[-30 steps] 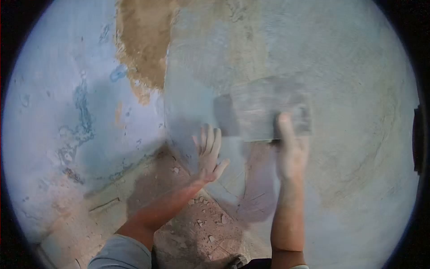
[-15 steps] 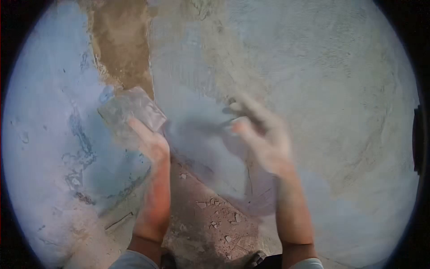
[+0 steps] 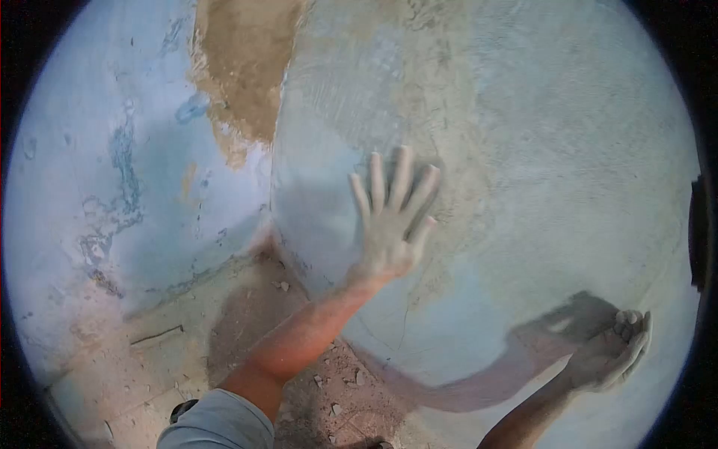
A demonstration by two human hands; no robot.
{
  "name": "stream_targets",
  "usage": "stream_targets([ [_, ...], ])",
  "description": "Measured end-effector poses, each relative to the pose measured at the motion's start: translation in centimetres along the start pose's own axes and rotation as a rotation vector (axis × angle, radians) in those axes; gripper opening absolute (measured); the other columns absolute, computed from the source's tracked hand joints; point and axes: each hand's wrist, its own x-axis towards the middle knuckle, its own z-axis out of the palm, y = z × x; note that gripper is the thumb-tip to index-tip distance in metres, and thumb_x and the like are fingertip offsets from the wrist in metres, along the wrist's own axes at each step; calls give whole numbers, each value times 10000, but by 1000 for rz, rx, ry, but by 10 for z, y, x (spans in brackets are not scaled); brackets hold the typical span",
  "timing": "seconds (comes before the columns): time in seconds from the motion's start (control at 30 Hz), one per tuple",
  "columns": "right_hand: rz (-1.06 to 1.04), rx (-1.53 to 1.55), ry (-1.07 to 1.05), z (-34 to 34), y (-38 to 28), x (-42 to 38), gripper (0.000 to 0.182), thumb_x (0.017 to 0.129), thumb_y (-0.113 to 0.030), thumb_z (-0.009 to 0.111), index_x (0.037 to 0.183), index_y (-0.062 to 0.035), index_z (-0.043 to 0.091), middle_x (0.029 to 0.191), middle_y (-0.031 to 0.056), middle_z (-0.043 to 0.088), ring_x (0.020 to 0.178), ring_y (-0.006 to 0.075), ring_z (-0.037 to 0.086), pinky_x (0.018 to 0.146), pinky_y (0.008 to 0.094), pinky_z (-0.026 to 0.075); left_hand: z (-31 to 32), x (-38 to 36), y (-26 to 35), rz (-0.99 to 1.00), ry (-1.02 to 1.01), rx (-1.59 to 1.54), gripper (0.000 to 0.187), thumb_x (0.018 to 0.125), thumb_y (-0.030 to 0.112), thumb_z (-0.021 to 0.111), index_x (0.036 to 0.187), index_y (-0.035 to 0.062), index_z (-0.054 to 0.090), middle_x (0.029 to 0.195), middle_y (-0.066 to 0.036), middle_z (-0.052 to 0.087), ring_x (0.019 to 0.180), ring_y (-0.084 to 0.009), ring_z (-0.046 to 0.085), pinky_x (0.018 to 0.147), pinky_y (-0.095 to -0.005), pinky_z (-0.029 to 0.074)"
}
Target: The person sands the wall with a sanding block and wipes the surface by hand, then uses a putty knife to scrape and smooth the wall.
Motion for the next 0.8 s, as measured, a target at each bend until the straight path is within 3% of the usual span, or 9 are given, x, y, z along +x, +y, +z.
stream_targets([
  [0.1, -185, -178, -142, 11, 5, -5, 439, 1146, -172, 373, 1347, 158, 581, 1113, 263, 710, 977, 293, 678, 882, 373, 557, 5, -5, -30, 201, -11, 17, 617, 1109, 268, 378, 1715, 210, 277, 1803, -150, 109, 1647, -453, 7, 1222, -768, -95],
  [0.13, -208, -183, -138, 14, 6, -4, 430, 1145, -160, 372, 1334, 158, 591, 1095, 263, 715, 956, 291, 682, 870, 372, 560, 8, 0, -48, 174, 62, 22, 612, 1118, 277, 384, 1714, 190, 276, 1801, -160, 110, 1643, -466, 26, 1224, -765, -81],
  [0.27, -192, -155, -46, 23, 9, -8, 403, 1139, -123, 371, 1290, 158, 618, 1059, 264, 722, 924, 281, 688, 841, 374, 564, 0, 12, -139, -442, 158, -234, 635, 1137, 268, 347, 1733, 153, 163, 1798, -207, 43, 1640, -473, -20, 1215, -774, -67],
  [0.37, -177, -75, -121, 21, 5, -9, 390, 1138, -111, 399, 1292, 160, 634, 1065, 246, 718, 970, 279, 686, 878, 375, 553, 11, 21, -126, -348, 180, -149, 631, 1143, 305, 340, 1734, 175, 160, 1791, -229, 14, 1632, -494, -36, 1212, -781, -73],
  [0.43, -201, -48, -182, 27, 6, -8, 386, 1138, -110, 413, 1296, 160, 639, 1069, 238, 716, 987, 276, 685, 897, 373, 548, 4, 40, -53, -208, 95, -86, 662, 1133, 376, 402, 1731, 196, 181, 1798, -198, 8, 1623, -517, -40, 1204, -797, -77],
  [0.5, -224, -69, -191, 32, 5, -9, 385, 1138, -114, 416, 1294, 158, 639, 1070, 238, 716, 981, 271, 683, 896, 371, 547, -5, 39, 1, 85, -43, -43, 708, 1109, 427, 471, 1732, 259, 178, 1807, -148, -6, 1627, -503, -54, 1200, -807, -92],
  [0.6, -169, -204, -105, 32, 5, -9, 396, 1140, -120, 373, 1255, 164, 623, 1061, 257, 706, 948, 290, 682, 849, 387, 564, 2, 38, -1, 364, 5, -55, 704, 1073, 332, 502, 1720, 196, 262, 1809, -157, 45, 1656, -423, -20, 1197, -788, -117],
  [0.67, -195, -150, -145, 31, 4, -4, 396, 1140, -122, 376, 1264, 163, 622, 1075, 258, 705, 955, 293, 681, 858, 390, 565, -7, 42, -38, 212, -177, 116, 716, 1093, 464, 504, 1725, 336, 190, 1811, -123, 11, 1645, -444, -30, 1215, -783, -98],
  [0.8, -101, -74, -87, 29, 0, -3, 397, 1142, -132, 383, 1271, 156, 623, 1103, 257, 702, 972, 291, 683, 866, 389, 564, -6, 40, -150, -367, 110, -216, 719, 1120, 417, 442, 1742, 261, 116, 1799, -180, -69, 1637, -443, -128, 1250, -690, -132],
])
